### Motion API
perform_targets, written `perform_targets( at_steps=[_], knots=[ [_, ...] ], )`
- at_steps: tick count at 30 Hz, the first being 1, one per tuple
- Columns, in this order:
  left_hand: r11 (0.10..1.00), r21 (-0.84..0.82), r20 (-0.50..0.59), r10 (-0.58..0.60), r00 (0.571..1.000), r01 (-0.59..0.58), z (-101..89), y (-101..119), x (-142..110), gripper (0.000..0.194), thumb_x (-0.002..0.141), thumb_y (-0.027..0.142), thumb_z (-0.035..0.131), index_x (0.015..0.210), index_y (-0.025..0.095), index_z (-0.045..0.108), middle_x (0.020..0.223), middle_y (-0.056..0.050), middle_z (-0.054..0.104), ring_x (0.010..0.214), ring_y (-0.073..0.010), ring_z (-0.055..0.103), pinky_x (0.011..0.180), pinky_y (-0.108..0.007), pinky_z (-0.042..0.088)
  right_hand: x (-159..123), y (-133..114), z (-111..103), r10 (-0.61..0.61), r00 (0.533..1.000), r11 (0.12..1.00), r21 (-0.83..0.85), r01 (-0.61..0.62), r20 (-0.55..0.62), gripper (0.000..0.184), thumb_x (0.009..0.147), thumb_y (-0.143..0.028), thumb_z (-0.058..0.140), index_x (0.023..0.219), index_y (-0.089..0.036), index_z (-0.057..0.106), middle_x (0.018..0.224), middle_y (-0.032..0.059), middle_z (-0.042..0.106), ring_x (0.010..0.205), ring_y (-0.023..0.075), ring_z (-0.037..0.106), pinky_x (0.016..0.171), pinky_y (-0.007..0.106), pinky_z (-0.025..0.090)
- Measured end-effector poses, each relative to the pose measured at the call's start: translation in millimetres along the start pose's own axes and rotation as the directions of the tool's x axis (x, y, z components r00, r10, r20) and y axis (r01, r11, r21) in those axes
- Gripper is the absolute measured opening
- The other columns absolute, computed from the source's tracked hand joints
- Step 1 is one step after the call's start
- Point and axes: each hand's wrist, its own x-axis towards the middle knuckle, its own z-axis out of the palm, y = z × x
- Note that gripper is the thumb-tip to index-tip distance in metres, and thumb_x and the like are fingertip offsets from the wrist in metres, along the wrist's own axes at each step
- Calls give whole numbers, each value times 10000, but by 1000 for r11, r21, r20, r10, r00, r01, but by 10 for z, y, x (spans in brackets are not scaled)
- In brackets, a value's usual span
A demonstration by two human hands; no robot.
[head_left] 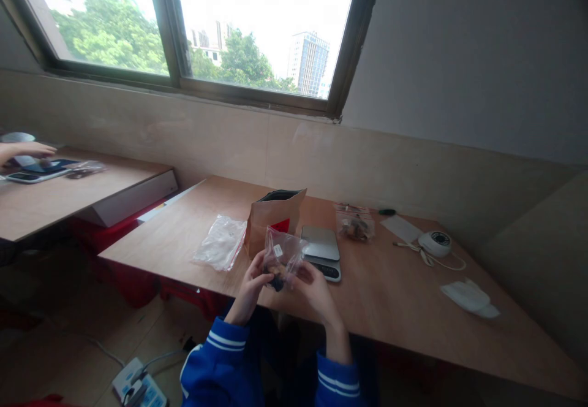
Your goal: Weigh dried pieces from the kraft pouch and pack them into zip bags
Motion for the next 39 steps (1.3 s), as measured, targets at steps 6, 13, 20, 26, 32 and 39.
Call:
perform_targets(
  at_steps=[6,13,20,26,32,39],
  knots=[
    [1000,22,-4,0,1000,1,-4,-1,-4,524,651,154,735,1159,215,623,1204,-101,648,1151,-300,548,930,-361,418,5,48,-35,-15,995,1000,2,15,-96,407,687,-450,742,981,-176,684,1048,101,717,1006,272,651,912,429,488],
    [999,31,-59,13,998,-12,87,-91,-30,501,654,191,752,1139,202,628,1181,-104,656,1161,-305,546,931,-373,439,71,138,24,-61,971,997,22,68,-231,344,709,-443,715,932,-185,672,961,78,734,913,246,675,821,384,527],
    [999,-26,-83,-25,996,23,113,-113,-41,557,630,186,752,1167,196,603,1224,-110,627,1086,-290,586,837,-350,483,45,135,33,-12,973,995,98,36,-231,374,646,-391,777,932,-179,660,974,80,728,936,252,669,828,385,527],
    [997,-58,-61,-46,997,42,121,-106,-53,562,631,184,745,1174,198,606,1211,-111,629,1024,-270,605,762,-321,492,20,124,23,-28,975,994,100,51,-222,341,655,-352,777,924,-177,661,949,70,724,911,230,662,827,370,516],
    [991,-117,-71,-79,994,70,124,-67,-67,543,643,160,739,1167,206,606,1108,-82,674,917,-220,637,717,-280,500,42,203,-4,37,939,985,173,25,-342,365,610,-362,808,887,-160,684,870,59,722,801,203,669,712,323,533],
    [986,-155,-91,-75,993,60,58,-16,-67,575,667,139,724,1218,210,573,1220,-79,628,940,-202,639,703,-259,514,75,230,72,150,934,889,458,17,-325,441,557,-259,852,959,-171,693,875,31,735,782,158,683,674,242,540]
  ],
)
